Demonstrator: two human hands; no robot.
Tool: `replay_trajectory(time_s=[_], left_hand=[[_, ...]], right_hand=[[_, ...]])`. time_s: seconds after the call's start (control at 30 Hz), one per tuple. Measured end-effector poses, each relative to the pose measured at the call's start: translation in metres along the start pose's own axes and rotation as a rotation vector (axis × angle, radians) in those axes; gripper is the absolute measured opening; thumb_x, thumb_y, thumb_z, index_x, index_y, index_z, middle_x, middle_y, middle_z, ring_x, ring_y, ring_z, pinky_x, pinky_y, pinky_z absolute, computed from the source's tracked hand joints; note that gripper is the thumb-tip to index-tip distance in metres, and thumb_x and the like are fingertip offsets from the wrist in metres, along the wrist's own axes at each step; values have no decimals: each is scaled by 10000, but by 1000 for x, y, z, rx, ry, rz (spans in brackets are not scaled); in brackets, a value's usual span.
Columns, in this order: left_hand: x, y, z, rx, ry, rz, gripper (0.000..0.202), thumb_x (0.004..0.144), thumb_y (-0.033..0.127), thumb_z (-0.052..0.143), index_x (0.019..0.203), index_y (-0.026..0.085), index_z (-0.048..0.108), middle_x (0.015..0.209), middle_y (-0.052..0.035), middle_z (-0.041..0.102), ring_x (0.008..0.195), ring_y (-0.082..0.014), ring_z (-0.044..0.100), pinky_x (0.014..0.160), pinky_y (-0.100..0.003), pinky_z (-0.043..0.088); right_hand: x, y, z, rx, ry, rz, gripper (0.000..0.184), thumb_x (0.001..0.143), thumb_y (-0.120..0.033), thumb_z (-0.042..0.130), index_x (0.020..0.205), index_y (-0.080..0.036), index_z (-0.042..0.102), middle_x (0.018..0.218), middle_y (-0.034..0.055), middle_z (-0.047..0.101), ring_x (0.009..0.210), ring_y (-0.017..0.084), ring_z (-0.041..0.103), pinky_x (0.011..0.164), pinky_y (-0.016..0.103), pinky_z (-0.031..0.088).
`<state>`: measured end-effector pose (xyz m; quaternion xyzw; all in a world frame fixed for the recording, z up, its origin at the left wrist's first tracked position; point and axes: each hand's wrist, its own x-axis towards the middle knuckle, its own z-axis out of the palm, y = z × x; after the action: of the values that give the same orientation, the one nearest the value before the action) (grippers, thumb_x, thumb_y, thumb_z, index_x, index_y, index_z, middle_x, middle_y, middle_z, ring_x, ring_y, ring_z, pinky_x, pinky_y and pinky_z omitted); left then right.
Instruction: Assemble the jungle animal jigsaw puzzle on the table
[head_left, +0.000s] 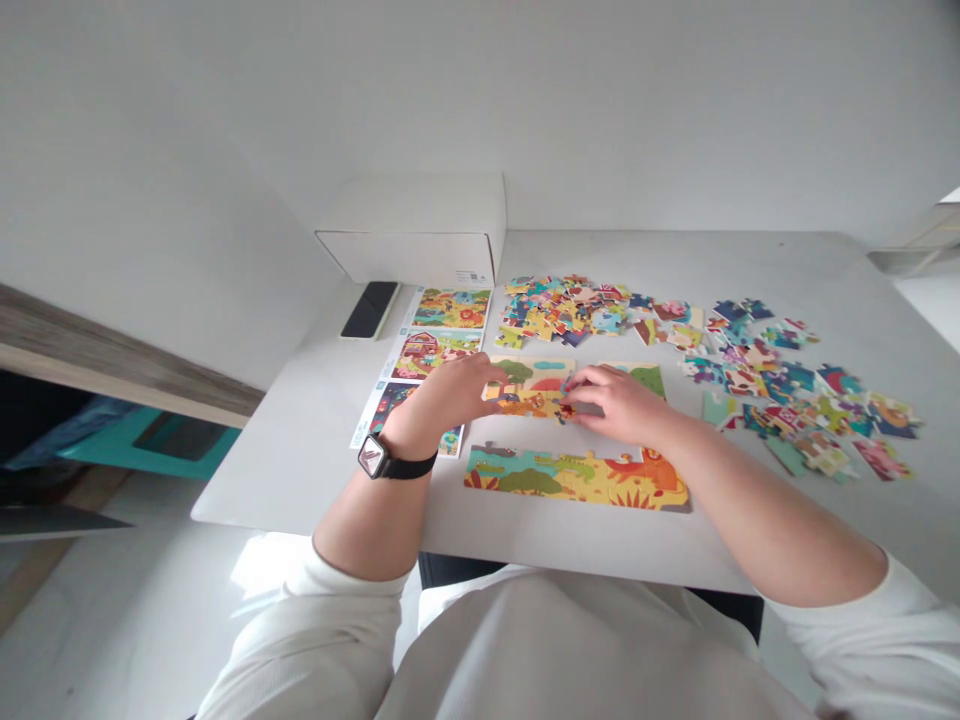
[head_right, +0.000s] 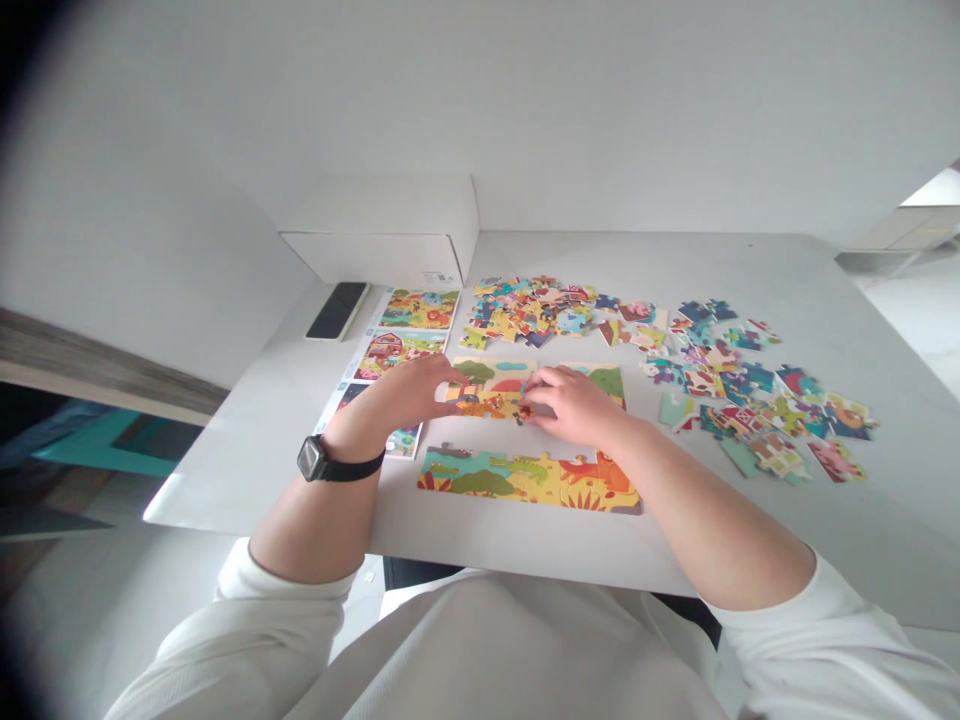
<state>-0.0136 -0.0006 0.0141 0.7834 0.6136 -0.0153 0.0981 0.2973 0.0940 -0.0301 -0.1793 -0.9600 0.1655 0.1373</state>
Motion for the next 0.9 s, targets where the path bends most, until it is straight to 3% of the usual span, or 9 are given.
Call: replay_trajectory(time_s=[0.17, 0.37, 0.53, 0.77, 0.9], left_hand=[[0, -2, 1, -5, 24, -5, 378, 927, 393, 820, 1295, 313, 785, 1232, -69, 753, 1141, -287, 722, 970, -366, 558], [0, -11, 3, -58, 154, 4, 491, 946, 339, 799, 1430, 310, 725, 1368, -86, 733, 1245, -303, 691, 1077, -414, 544], [7, -15, 10, -99, 191, 15, 384, 977, 353, 772, 1358, 304, 777, 1375, -83, 747, 1286, -303, 683, 1119, -444, 533], [15, -22, 20, -131, 196, 0, 273, 964, 368, 783, 1214, 265, 820, 1343, -73, 766, 1215, -284, 720, 1071, -409, 556], [15, -24, 17, -154, 263, -22, 213, 1003, 282, 683, 1156, 256, 830, 1280, -74, 792, 1200, -290, 726, 1073, -431, 558]], right_hand=[[0, -1, 0, -9, -4, 3, 190, 979, -268, 784, 1159, -261, 840, 1282, 124, 729, 1151, 312, 712, 1035, 506, 587], [1, -2, -1, 6, -7, 16, 189, 969, -254, 791, 1148, -272, 848, 1272, 122, 731, 1143, 309, 712, 1034, 500, 578], [1, -1, -1, 11, -11, 22, 189, 969, -268, 795, 1150, -284, 847, 1268, 110, 731, 1142, 300, 708, 1034, 483, 576], [1, -2, 0, 6, -12, 31, 191, 969, -264, 793, 1151, -282, 847, 1271, 113, 731, 1132, 302, 715, 1023, 493, 585], [1, -3, -1, 1, -5, 14, 195, 975, -262, 790, 1164, -264, 840, 1264, 115, 739, 1137, 300, 719, 1032, 490, 584]])
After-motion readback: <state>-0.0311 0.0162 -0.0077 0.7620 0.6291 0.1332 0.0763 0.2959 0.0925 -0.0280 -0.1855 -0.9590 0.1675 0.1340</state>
